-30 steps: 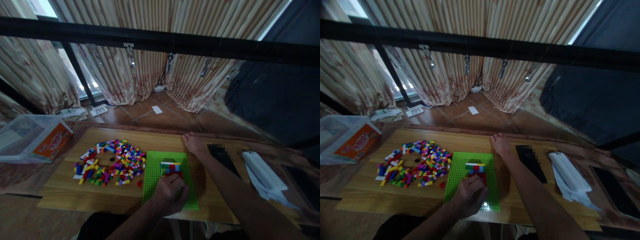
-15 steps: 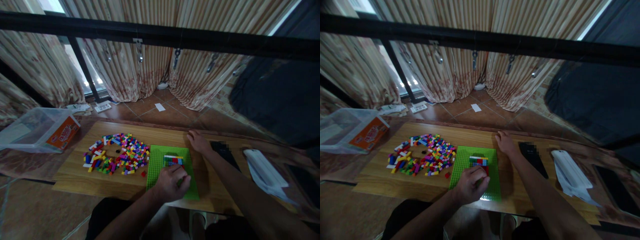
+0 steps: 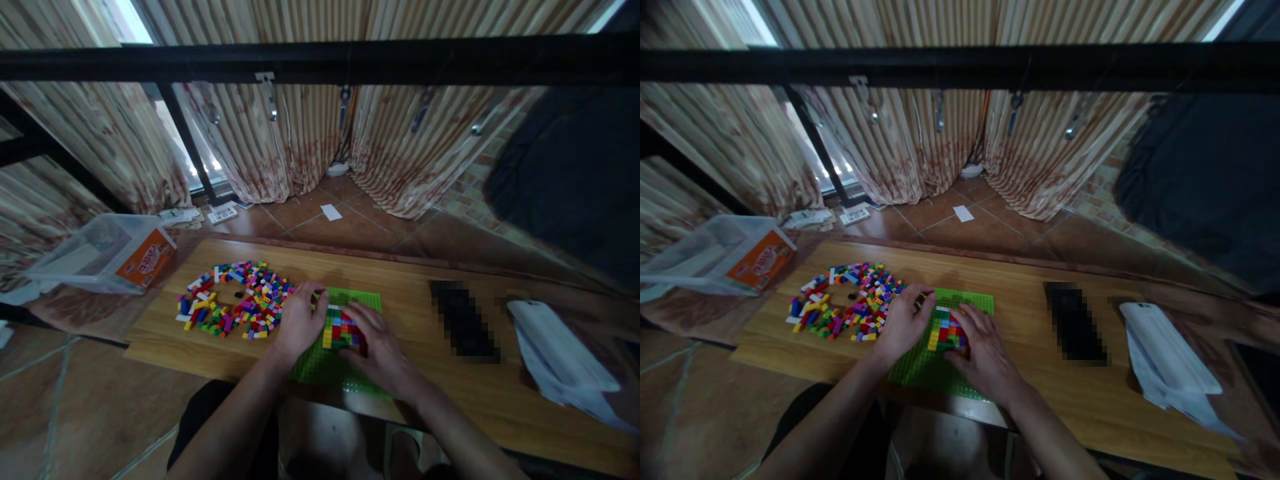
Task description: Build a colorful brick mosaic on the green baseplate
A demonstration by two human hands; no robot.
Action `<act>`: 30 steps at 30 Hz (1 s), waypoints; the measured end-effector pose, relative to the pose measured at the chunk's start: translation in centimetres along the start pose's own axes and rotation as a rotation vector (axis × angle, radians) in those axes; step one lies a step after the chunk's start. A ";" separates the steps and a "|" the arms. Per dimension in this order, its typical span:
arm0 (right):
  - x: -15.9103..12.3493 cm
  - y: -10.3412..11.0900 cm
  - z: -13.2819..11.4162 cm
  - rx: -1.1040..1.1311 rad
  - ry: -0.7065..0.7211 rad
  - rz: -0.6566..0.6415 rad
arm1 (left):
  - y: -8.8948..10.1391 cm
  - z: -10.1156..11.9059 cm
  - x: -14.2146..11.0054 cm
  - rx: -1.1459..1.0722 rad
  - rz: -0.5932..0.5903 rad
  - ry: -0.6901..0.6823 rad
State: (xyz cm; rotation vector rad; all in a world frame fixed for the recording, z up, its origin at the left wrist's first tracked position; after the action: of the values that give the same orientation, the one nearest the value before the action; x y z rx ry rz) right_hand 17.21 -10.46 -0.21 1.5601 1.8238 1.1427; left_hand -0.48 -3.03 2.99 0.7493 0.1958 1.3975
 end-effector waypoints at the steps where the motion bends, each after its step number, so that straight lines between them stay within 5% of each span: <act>1: 0.4 0.0 0.0 -0.014 0.027 -0.002 | 0.0 0.0 0.1 0.013 0.003 0.001; 11: 1.5 3.2 3.0 -0.062 0.061 -0.053 | 1.3 -0.2 1.1 -0.006 0.012 0.030; 16: 1.3 2.9 3.1 -0.038 0.031 -0.062 | 4.0 -2.2 2.2 0.028 0.045 0.105; 23: 1.6 2.4 3.7 0.034 -0.016 -0.044 | 9.1 -5.0 2.3 0.089 -0.082 0.176; 30: 2.6 2.2 3.4 0.030 0.007 0.025 | 8.8 -4.4 1.1 0.036 -0.424 0.118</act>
State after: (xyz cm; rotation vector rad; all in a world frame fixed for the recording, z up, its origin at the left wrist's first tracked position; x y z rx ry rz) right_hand 20.58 -6.96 0.22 1.6019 1.8383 1.1382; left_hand -9.79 -0.51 5.09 0.6117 0.4468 1.0353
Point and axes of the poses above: each hand's wrist, its own x-axis towards the middle knuckle, its own y-axis out of the back of the hand, z = x × y, the point moved 2 cm from there along x, towards the middle knuckle, and after that the axes turned 4 degrees about -x, right-handed, at the moved point
